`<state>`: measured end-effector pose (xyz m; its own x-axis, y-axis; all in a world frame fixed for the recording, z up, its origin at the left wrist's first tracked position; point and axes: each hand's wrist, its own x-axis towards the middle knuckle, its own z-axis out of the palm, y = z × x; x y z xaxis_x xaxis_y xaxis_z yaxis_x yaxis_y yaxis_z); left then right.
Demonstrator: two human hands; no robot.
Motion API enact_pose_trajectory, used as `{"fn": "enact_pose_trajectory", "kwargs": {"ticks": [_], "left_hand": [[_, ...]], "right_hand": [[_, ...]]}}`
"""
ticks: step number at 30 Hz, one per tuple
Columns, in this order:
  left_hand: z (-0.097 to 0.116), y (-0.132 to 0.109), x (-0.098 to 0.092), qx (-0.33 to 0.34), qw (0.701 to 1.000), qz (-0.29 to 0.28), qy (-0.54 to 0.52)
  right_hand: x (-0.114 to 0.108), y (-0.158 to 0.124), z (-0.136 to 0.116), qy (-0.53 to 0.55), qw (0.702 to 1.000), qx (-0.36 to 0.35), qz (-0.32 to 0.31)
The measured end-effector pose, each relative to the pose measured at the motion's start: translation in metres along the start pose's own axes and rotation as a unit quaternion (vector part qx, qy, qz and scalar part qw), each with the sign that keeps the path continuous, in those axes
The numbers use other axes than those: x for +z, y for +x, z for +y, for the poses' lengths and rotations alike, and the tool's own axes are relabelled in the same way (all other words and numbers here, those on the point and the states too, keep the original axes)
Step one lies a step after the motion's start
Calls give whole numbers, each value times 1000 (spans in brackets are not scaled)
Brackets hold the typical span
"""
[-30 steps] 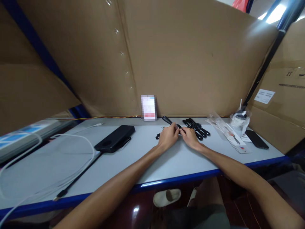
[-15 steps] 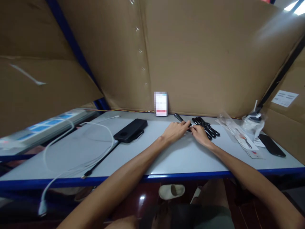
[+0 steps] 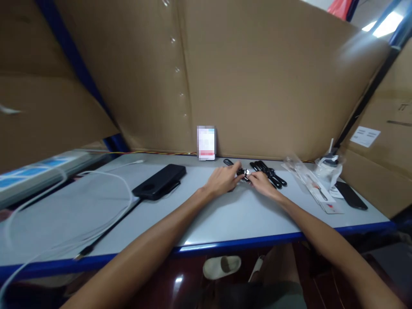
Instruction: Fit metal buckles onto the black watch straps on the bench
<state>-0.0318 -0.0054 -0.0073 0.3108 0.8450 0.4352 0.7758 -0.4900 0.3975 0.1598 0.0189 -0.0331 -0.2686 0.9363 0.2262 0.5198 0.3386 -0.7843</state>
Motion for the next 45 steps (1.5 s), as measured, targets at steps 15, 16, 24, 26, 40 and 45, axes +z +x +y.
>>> {"fn": "enact_pose_trajectory", "kwargs": {"ticks": [15, 16, 24, 26, 40, 45], "left_hand": [[19, -4, -5, -12, 993, 1, 114], [22, -4, -6, -10, 991, -18, 133], [28, -4, 0, -68, 988, -59, 125], [27, -2, 6, -94, 993, -34, 56], [25, -3, 3, -66, 989, -54, 118], [21, -3, -11, 31, 967, -110, 230]], "right_hand": [[1, -5, -1, 73, 996, -24, 46], [1, -6, -1, 48, 997, -39, 49], [7, -20, -22, -183, 979, -68, 54], [9, -23, -26, -221, 972, -59, 57], [4, -17, -25, -234, 970, -23, 55], [1, -16, -24, -252, 966, -18, 55]]}}
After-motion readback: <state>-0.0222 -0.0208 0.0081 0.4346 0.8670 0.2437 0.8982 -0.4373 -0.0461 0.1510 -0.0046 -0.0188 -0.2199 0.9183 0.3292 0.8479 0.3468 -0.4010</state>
